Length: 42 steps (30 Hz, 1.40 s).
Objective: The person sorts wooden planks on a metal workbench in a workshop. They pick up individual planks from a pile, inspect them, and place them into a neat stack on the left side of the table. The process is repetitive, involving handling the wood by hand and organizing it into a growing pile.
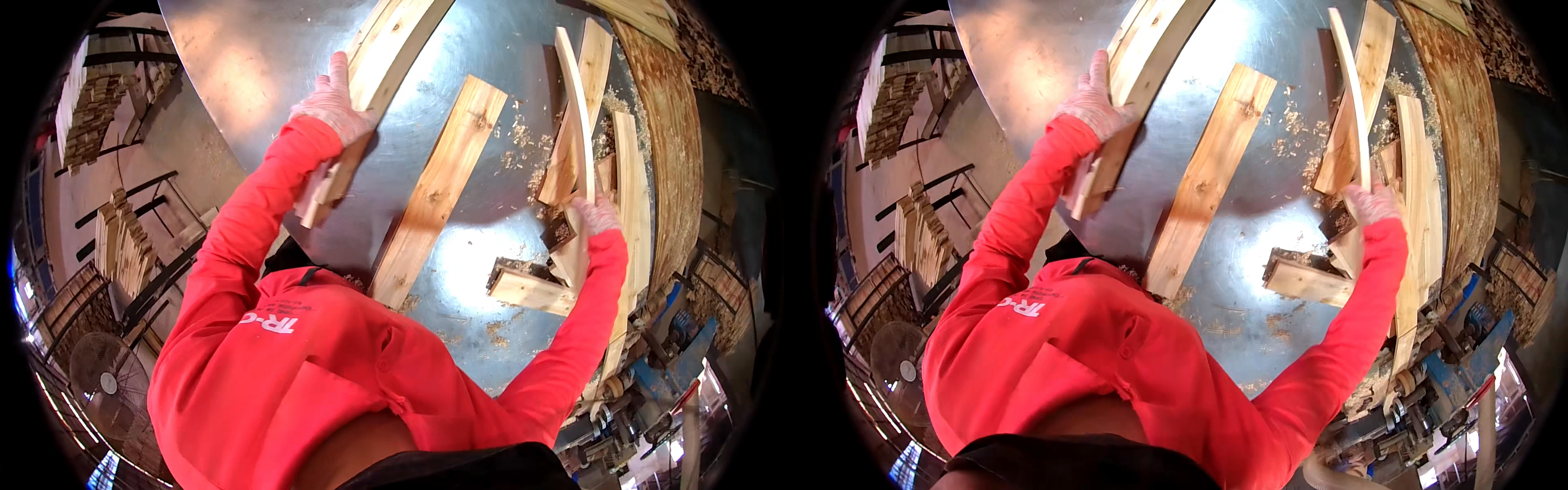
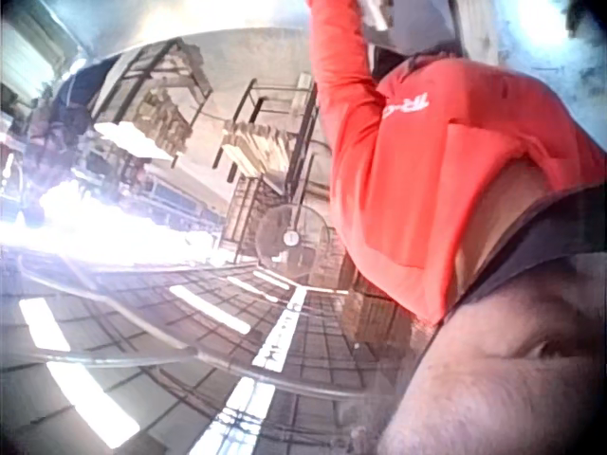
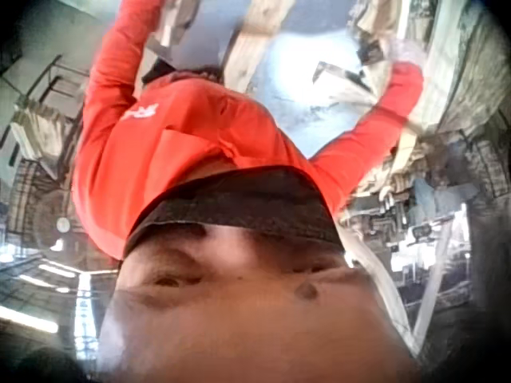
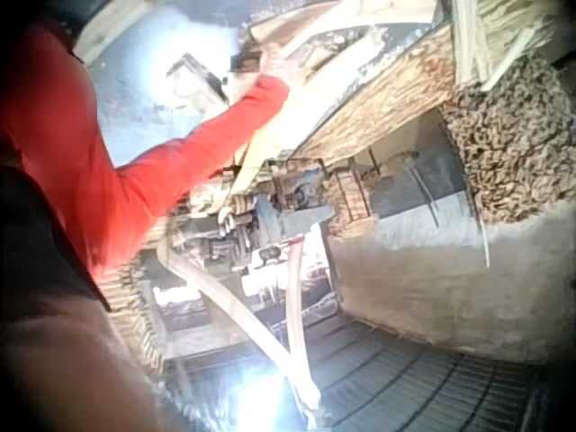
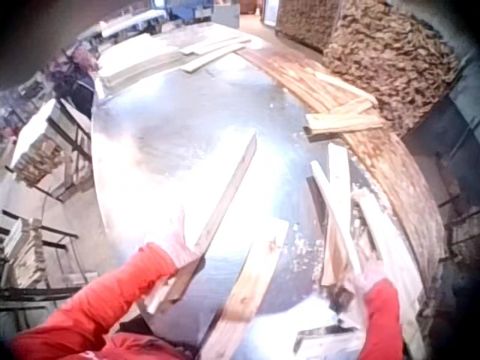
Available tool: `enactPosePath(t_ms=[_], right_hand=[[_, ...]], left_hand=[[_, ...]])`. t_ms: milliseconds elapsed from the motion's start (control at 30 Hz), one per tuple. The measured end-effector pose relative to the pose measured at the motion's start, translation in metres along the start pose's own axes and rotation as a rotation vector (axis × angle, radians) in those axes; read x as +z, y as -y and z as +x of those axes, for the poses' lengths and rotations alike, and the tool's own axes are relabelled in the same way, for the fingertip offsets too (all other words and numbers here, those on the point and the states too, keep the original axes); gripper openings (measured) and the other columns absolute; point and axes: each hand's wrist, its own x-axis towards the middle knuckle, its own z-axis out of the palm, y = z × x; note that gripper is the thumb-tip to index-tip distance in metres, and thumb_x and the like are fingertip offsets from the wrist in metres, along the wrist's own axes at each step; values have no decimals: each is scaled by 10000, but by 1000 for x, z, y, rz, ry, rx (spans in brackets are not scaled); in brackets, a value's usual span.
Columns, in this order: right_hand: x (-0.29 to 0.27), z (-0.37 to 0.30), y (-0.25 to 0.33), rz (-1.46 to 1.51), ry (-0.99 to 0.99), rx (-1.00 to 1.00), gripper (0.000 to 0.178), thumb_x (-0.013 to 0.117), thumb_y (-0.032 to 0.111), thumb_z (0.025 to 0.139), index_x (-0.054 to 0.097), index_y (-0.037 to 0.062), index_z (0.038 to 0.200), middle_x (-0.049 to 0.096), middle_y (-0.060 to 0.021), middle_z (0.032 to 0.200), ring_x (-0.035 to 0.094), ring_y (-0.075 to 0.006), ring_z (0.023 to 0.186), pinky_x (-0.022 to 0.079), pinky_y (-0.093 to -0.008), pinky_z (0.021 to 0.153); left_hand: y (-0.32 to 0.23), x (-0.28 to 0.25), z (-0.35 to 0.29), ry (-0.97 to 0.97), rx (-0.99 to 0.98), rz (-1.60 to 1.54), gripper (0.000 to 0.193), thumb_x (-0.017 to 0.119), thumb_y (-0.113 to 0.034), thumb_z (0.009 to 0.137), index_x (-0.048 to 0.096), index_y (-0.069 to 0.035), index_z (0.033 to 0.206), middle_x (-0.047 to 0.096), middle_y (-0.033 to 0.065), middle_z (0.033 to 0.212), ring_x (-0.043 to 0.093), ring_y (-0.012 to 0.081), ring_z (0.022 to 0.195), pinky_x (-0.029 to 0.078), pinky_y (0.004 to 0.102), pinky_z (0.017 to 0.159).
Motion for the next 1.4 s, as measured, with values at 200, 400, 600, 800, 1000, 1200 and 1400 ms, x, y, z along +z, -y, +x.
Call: enactPosePath(t_ms=[200, 400, 600, 800, 1000, 1200, 1400], right_hand=[[159, 22, 128, 790, 12, -512, 400, 560, 349, 938, 651, 64, 1203, 680, -177, 1106, 651, -280, 990, 495, -387, 923], [151, -1, 318, 333, 147, -489, 766, 419, 633, 923, 449, 36, 1402, 508, -229, 1377, 473, -392, 1279, 365, -426, 1087], [-14, 1, 110, -403, -217, 70, 1184, 757, 559, 650, 142, 59, 1529, 368, -235, 1475, 365, -376, 1370, 270, -440, 1153], [27, 5, 33, -413, -242, 54, 1170, 804, 574, 662, 180, 100, 1531, 495, -224, 1366, 538, -366, 1206, 429, -371, 1033], [95, -9, 21, 1097, 63, 22, 746, 786, 337, 805, 437, 75, 1410, 640, -78, 1006, 628, -224, 850, 558, -388, 793], [119, -49, 121, 2117, 388, -307, 646, 817, 394, 672, 528, 40, 1129, 611, -166, 905, 633, -265, 811, 558, -471, 804], [186, 15, 253, 1586, -112, -170, 931, 698, 527, 799, 321, -16, 1453, 588, -153, 1203, 587, -221, 1026, 485, -323, 867]], left_hand=[[32, -21, 8, 8, 76, 73, 1060, 666, -542, 758, 89, -130, 1546, 418, 256, 1412, 527, 397, 1216, 439, 422, 1003], [48, 21, 3, -271, 364, 38, 1069, 705, -548, 742, 142, -76, 1518, 328, 306, 1466, 377, 427, 1348, 370, 480, 1075], [64, 10, -1, -182, 174, 149, 1072, 791, -368, 700, 153, -144, 1532, 263, 220, 1525, 353, 403, 1355, 354, 439, 1101], [90, -13, 30, -206, 232, 206, 1034, 811, -287, 686, 217, -210, 1528, 298, 171, 1518, 350, 354, 1374, 374, 408, 1102], [109, -17, 44, -325, 272, 324, 936, 750, -380, 746, 244, -205, 1514, 301, 178, 1518, 347, 393, 1370, 344, 489, 1099], [25, 11, -39, -302, 764, -493, 843, 733, -213, 841, 248, -25, 1503, 274, 231, 1528, 345, 396, 1369, 355, 434, 1098], [-46, 3, -89, 609, 348, -355, 954, 624, -312, 805, 54, -152, 1552, 554, 299, 1262, 567, 401, 1163, 460, 401, 961]])
